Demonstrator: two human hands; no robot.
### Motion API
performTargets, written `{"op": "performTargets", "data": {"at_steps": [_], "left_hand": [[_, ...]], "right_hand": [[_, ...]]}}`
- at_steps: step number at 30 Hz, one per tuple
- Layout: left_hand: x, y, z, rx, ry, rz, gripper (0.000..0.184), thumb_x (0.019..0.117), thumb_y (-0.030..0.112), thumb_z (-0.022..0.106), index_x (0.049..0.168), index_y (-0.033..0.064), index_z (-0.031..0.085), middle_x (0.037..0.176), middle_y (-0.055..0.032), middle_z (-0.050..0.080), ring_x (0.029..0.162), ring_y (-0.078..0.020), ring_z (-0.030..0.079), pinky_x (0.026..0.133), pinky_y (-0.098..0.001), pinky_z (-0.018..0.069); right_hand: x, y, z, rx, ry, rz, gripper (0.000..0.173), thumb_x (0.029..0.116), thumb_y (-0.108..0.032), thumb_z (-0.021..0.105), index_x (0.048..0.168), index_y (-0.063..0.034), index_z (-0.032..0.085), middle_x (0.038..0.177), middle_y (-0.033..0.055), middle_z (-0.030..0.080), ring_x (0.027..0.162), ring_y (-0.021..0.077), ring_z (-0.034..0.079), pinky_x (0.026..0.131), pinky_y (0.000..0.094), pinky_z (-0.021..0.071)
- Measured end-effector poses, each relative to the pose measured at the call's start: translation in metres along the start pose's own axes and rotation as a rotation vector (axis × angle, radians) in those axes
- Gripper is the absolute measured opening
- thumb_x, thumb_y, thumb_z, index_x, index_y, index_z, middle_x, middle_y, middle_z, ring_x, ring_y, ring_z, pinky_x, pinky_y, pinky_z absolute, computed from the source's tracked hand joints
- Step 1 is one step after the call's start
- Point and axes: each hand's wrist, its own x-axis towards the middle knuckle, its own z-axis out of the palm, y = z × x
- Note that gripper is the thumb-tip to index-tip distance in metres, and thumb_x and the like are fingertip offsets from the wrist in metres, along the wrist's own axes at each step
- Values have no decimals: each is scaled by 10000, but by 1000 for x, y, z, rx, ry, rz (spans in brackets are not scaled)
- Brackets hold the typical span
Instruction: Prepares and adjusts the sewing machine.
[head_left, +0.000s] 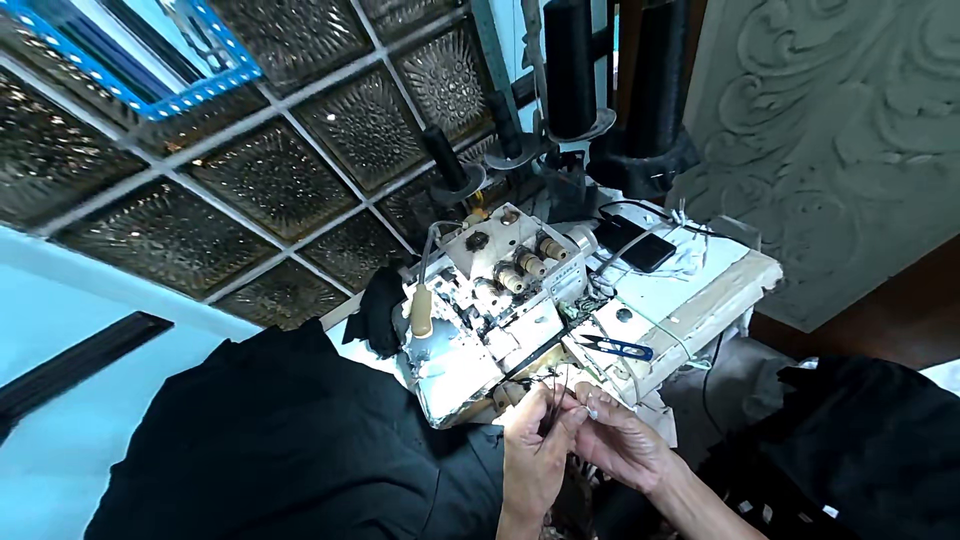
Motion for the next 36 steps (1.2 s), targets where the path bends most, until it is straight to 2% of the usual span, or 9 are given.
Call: {"op": "performTargets", "data": {"at_steps": [8,11,14,17,24,26,28,31,36], "left_hand": [[3,-5,-5,37,-3,-71,14,871,13,704,861,4,704,828,18,682,722,25,618,658,-128,524],[2,-5,-4,5,1,-98,19,856,-10,702,871,0,708,808,24,680,704,21,622,649,-136,533],[3,-1,-4,-40,-17,-137,207,841,8,728,1039,-35,686,750,67,642,628,45,565,593,-119,489],[4,0,-7,-71,-56,-172,397,841,12,730,1217,-82,643,759,74,642,629,48,559,600,-119,487],[-6,-2,-11,-151,-55,-147,70,858,-37,708,896,19,729,808,35,702,690,24,629,642,-141,540],[-8,0,-12,-94,27,-157,63,845,-35,718,855,26,722,765,43,689,660,28,616,616,-132,524],[-10,1,-14,23,120,-151,51,836,-22,726,829,23,704,725,51,657,629,42,581,586,-116,489],[-15,0,-19,150,220,-155,50,846,15,731,821,23,688,699,51,620,597,49,542,559,-102,454],[-22,2,-25,82,243,-205,35,861,6,717,846,27,693,746,46,653,656,35,589,619,-127,501]], "right_hand": [[-1,1,0,-17,77,24,92,854,-162,801,942,-148,779,1173,69,747,1071,169,717,915,353,594],[0,0,-4,-29,45,40,333,855,-156,798,1180,-147,725,1229,75,723,1108,198,703,928,383,588],[1,-2,-10,-32,-50,77,614,850,-165,808,1404,-133,544,1272,87,685,1152,232,675,957,417,570],[-1,-2,-9,-14,-22,91,595,829,-140,821,1374,-109,584,1276,103,690,1133,237,687,951,419,576],[-7,0,-3,-140,120,114,730,785,-180,864,1418,-92,510,1286,105,689,1109,222,698,898,378,593],[-6,0,7,-331,276,53,677,807,-162,830,1381,-54,488,1249,99,701,1068,188,713,892,338,599],[-5,2,16,-665,370,-100,319,901,-84,669,1206,-8,612,1100,53,728,976,107,709,861,260,591],[-7,2,15,-1062,260,-328,155,978,-145,609,946,-112,757,950,-66,737,909,-3,665,848,187,546],[-5,6,17,-1435,139,-417,324,816,-128,794,1113,-25,716,1060,-7,745,1007,19,692,927,190,563]]}}
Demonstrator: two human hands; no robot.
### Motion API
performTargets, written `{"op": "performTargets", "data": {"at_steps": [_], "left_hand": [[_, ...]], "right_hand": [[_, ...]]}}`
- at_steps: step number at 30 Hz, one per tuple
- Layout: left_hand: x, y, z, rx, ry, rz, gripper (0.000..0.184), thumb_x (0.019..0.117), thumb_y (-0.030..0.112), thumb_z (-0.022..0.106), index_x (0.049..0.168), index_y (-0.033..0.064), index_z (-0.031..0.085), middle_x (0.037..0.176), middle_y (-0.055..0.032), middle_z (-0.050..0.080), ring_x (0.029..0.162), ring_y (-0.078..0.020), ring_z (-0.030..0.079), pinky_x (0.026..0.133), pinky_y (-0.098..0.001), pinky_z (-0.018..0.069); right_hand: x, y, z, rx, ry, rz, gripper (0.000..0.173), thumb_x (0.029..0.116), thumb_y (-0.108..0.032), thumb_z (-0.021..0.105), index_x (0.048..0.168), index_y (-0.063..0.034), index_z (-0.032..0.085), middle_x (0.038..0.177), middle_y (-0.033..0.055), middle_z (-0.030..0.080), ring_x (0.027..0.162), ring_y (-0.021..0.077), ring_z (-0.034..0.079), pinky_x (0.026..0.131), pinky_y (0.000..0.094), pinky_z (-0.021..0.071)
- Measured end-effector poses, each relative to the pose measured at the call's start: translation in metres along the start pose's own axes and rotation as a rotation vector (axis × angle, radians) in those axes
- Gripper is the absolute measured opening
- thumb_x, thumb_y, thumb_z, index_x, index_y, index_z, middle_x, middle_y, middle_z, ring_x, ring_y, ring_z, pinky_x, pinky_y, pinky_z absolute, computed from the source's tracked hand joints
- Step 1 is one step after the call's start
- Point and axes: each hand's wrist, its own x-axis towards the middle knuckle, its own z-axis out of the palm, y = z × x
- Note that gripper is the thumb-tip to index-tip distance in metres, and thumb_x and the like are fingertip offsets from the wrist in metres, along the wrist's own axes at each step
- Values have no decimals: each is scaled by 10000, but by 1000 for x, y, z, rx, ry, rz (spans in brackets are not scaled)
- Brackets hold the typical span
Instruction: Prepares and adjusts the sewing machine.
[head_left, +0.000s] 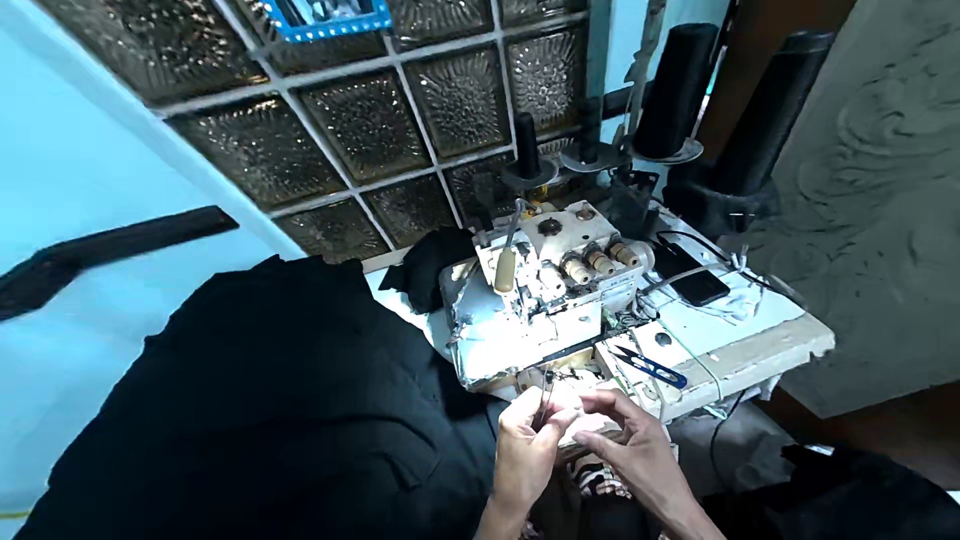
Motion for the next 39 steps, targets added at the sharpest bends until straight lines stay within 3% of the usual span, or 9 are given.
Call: {"op": "performTargets", "data": {"at_steps": [5,15,19,26,30,32,33,35,39], "left_hand": [[-6,0,-12,-29,-65,-54,33,872,42,722,845,42,704,772,55,647,679,46,580,647,-120,495],[-13,-2,-38,-243,-160,-73,86,867,-13,696,839,63,726,811,76,694,730,48,626,694,-138,534],[-15,-9,-47,-453,-235,-158,77,853,71,746,816,136,729,720,112,655,578,75,530,520,-106,429],[-17,-10,-54,-573,-219,-225,106,821,41,768,817,141,735,686,97,661,532,74,514,490,-102,413],[-19,-2,-65,-115,-64,-121,232,883,224,720,1055,70,696,744,115,571,613,65,489,556,-112,407],[-19,7,-80,331,-35,-58,448,1010,319,523,1353,51,629,982,-30,663,776,-59,576,721,-239,499],[-19,12,-85,521,-20,-36,466,1019,219,475,1446,59,565,1079,-96,675,829,-145,623,757,-321,537],[-18,24,-87,793,48,20,574,904,-29,543,1474,33,532,1131,-187,662,822,-271,691,710,-414,590],[-16,34,-90,1022,108,168,460,828,-109,587,1271,-29,683,1073,-203,693,829,-320,725,694,-428,605]], "right_hand": [[0,2,1,-60,-59,-20,51,877,-115,729,897,-84,764,904,-48,749,876,-28,686,827,143,560],[2,-7,11,187,-218,171,48,907,-120,700,896,-138,743,871,-89,726,825,-23,672,778,169,567],[3,-4,17,446,-302,275,44,890,-178,747,920,-193,774,881,-86,746,822,-28,677,760,167,563],[2,-8,28,551,-272,368,51,857,-142,771,898,-173,775,855,-45,754,799,4,698,762,191,580],[11,-8,17,183,-70,162,107,900,-84,657,876,-175,708,842,-100,707,796,-27,662,759,167,561],[18,3,1,-236,77,3,89,885,-93,599,888,-67,685,853,-44,682,813,-2,647,771,188,547],[22,9,-8,-466,141,-73,151,874,-116,588,898,-19,701,862,22,702,818,61,661,769,249,545],[29,23,-19,-741,238,-171,208,868,-111,594,922,39,728,890,156,728,825,263,706,734,433,558],[33,59,-18,-835,310,-284,204,849,-107,596,904,29,739,952,190,735,917,367,701,827,483,549]]}}
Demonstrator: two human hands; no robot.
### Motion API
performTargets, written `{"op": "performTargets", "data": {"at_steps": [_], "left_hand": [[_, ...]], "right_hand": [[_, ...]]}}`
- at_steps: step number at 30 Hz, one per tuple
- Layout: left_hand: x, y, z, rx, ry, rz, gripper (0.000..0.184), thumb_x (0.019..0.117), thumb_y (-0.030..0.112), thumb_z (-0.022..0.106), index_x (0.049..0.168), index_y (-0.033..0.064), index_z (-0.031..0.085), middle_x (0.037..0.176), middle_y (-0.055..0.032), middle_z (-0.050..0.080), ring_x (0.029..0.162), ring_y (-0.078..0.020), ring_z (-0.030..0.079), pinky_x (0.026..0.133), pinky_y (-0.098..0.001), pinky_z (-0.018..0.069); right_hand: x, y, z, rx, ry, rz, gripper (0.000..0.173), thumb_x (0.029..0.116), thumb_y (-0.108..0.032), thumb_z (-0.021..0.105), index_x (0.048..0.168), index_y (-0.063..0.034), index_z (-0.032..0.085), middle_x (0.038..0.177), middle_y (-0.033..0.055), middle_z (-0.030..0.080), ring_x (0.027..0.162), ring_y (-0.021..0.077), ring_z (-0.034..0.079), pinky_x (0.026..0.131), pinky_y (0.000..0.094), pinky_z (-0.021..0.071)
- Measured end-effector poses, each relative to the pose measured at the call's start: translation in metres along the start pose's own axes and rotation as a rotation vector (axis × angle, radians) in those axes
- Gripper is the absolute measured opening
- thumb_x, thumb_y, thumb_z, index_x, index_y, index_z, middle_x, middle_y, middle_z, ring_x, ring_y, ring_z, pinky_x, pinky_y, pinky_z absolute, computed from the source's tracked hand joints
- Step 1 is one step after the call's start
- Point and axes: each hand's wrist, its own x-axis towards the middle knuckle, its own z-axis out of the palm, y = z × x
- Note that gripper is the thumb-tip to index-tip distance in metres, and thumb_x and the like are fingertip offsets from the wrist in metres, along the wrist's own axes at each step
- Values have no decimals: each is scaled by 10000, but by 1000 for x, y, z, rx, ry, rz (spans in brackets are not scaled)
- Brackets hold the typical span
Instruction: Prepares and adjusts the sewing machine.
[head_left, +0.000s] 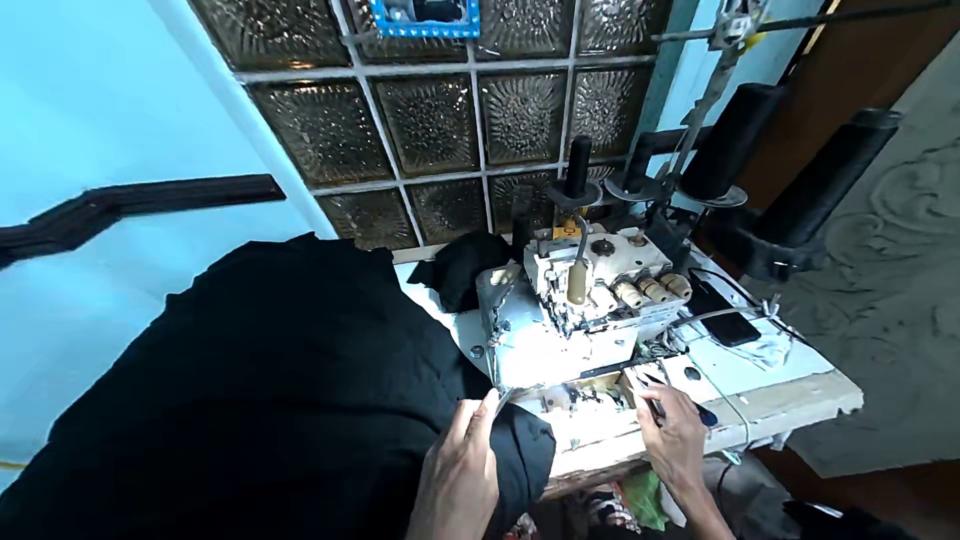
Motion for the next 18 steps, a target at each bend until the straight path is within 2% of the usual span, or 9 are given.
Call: {"op": "performTargets", "data": {"at_steps": [3,5,7,9,12,14,16,18], "left_hand": [[7,1,-5,67,41,72,220,860,-25,651,1058,-45,747,899,-190,722,712,-328,727,611,-459,590],[12,3,-7,138,42,78,142,885,52,684,988,-33,731,848,-185,724,661,-334,722,552,-473,569],[16,2,-5,181,32,70,173,917,133,677,1010,0,735,810,-176,725,635,-355,716,519,-504,545],[17,2,-4,186,16,51,206,949,156,646,1074,43,764,840,-166,740,666,-366,726,534,-532,547],[19,4,-2,144,-35,47,313,974,79,552,1218,85,747,905,-145,716,690,-306,711,568,-472,565],[20,9,-4,83,-104,33,399,936,-10,537,1297,53,695,961,-157,680,735,-276,691,637,-432,578],[21,14,-2,60,-99,33,345,913,-22,574,1227,12,714,966,-155,680,746,-252,696,665,-399,589],[22,16,2,88,-57,58,225,901,0,615,1087,-32,738,888,-157,697,655,-244,705,597,-390,600]], "right_hand": [[-7,9,11,-17,28,-60,200,863,-138,598,872,-5,746,956,156,752,946,353,715,866,466,558],[-9,11,12,-20,25,-66,201,873,-142,593,866,-14,747,947,141,754,939,340,716,866,460,557],[-10,11,11,-48,21,-78,205,878,-154,586,851,-31,748,916,116,757,908,314,723,877,454,555],[-11,12,12,-78,28,-98,221,889,-173,574,843,-49,751,890,97,759,876,296,731,880,459,555],[-10,11,13,-91,39,-95,230,898,-185,566,838,-59,748,873,92,755,860,291,730,870,451,560],[-10,9,13,-95,33,-88,240,903,-185,557,841,-55,749,872,98,755,856,297,732,886,465,557],[-10,9,11,-96,23,-85,241,909,-183,554,842,-54,746,871,96,756,854,294,736,915,473,552],[-10,9,11,-99,18,-85,240,911,-185,552,843,-60,745,864,88,756,849,279,739,928,463,549]]}}
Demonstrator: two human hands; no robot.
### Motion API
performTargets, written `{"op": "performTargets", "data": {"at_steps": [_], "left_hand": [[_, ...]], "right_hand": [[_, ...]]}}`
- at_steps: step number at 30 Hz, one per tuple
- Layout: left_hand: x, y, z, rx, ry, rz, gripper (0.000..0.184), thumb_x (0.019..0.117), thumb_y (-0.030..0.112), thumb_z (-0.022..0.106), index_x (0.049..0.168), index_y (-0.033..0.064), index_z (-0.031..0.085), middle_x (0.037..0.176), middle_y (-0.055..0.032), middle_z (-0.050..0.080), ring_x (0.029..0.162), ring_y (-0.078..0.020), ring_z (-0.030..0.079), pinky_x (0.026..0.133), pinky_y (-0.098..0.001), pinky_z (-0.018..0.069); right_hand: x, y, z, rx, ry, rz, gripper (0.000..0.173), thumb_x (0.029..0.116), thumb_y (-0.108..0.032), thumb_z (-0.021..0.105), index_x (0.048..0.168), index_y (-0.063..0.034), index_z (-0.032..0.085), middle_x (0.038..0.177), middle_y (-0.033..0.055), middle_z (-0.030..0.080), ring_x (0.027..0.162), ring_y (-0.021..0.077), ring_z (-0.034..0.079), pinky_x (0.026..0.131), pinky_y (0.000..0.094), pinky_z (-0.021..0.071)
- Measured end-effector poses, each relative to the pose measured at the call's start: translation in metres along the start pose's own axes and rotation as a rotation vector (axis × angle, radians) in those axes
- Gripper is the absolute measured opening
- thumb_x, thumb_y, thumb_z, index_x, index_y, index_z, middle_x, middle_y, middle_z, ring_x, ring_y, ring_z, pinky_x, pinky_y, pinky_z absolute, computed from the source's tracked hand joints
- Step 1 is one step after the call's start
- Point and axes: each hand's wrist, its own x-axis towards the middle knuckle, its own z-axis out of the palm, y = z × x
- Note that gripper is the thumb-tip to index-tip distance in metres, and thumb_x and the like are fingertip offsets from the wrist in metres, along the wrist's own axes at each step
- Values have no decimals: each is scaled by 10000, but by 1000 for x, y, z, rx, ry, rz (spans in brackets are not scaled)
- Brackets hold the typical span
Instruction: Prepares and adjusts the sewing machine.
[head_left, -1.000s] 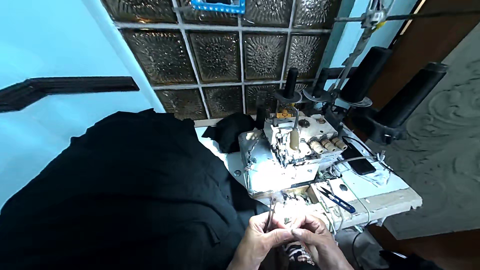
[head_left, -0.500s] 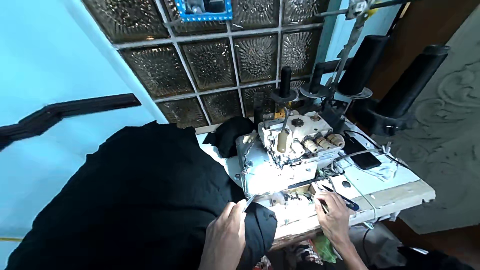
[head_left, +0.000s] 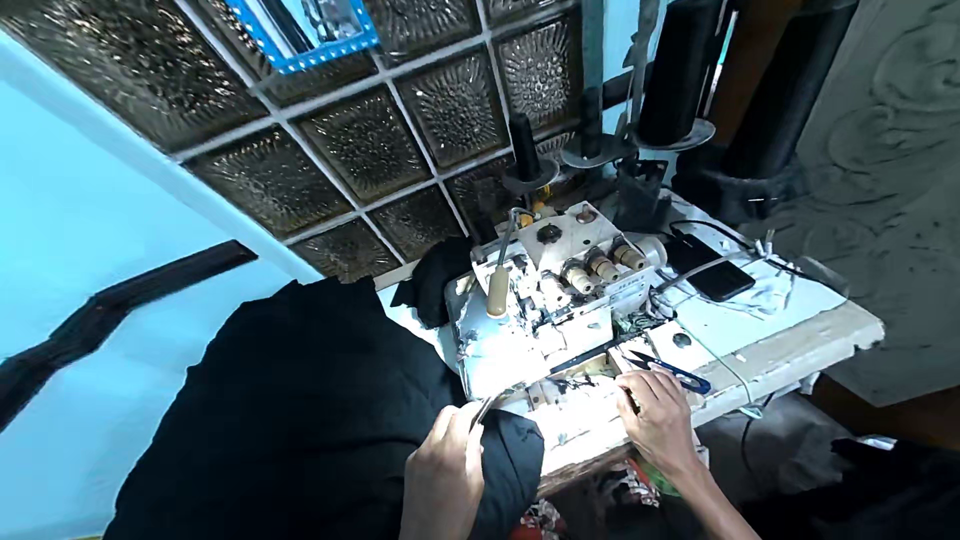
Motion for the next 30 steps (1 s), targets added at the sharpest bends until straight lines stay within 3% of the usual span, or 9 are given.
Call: {"op": "performTargets", "data": {"at_steps": [3,5,7,10,12,14,19,22,30], "left_hand": [[0,3,1,28,42,21,194,945,56,577,1051,-38,710,783,-141,720,600,-252,700,546,-411,574],[-1,4,-3,19,91,17,260,967,60,537,1123,-11,734,938,-160,760,769,-279,751,651,-437,593],[-3,0,-10,-33,106,-5,338,1013,106,467,1210,22,728,1075,-151,754,931,-240,743,784,-389,585],[-2,-8,-22,-120,135,-49,407,1069,173,392,1220,-56,693,1130,-187,732,1041,-180,694,929,-306,528],[0,-13,-24,-92,226,-59,363,1051,150,433,1096,-104,688,932,-175,672,849,-120,618,780,-219,493],[1,-12,-25,12,317,-52,274,996,135,539,984,-85,703,812,-151,638,736,-106,583,679,-185,471],[-2,11,-1,257,453,11,219,920,95,595,890,-69,737,724,-188,646,585,-271,629,524,-350,494],[2,14,26,319,513,14,175,903,61,598,825,-54,705,709,-180,627,553,-282,624,465,-366,470],[8,0,53,388,526,14,174,928,1,585,821,-61,707,725,-180,637,576,-291,644,464,-373,465]], "right_hand": [[0,1,0,-2,-5,-10,248,918,-192,546,849,-58,743,868,93,758,853,278,744,935,472,551],[0,1,1,-4,3,-14,247,919,-190,546,847,-59,742,864,92,758,851,279,745,942,472,548],[0,1,1,-5,5,-9,236,917,-186,550,850,-63,741,860,90,756,848,275,745,947,466,548],[-1,1,1,-2,2,-10,234,920,-180,548,854,-63,740,856,93,754,843,273,744,947,466,546],[-2,1,2,-8,11,-14,227,920,-178,550,849,-68,735,847,86,752,833,264,741,947,455,546],[-2,1,2,-16,14,-16,226,923,-177,549,851,-71,735,846,81,752,836,261,742,951,451,545],[-1,1,3,-12,13,-13,228,918,-173,551,852,-61,738,855,90,757,847,275,746,955,465,544],[-1,1,2,-9,13,-10,225,919,-172,552,855,-62,738,860,92,757,852,277,745,952,463,545],[-1,1,2,-8,7,-5,217,912,-167,556,848,-64,736,858,89,757,860,275,748,964,465,542]]}}
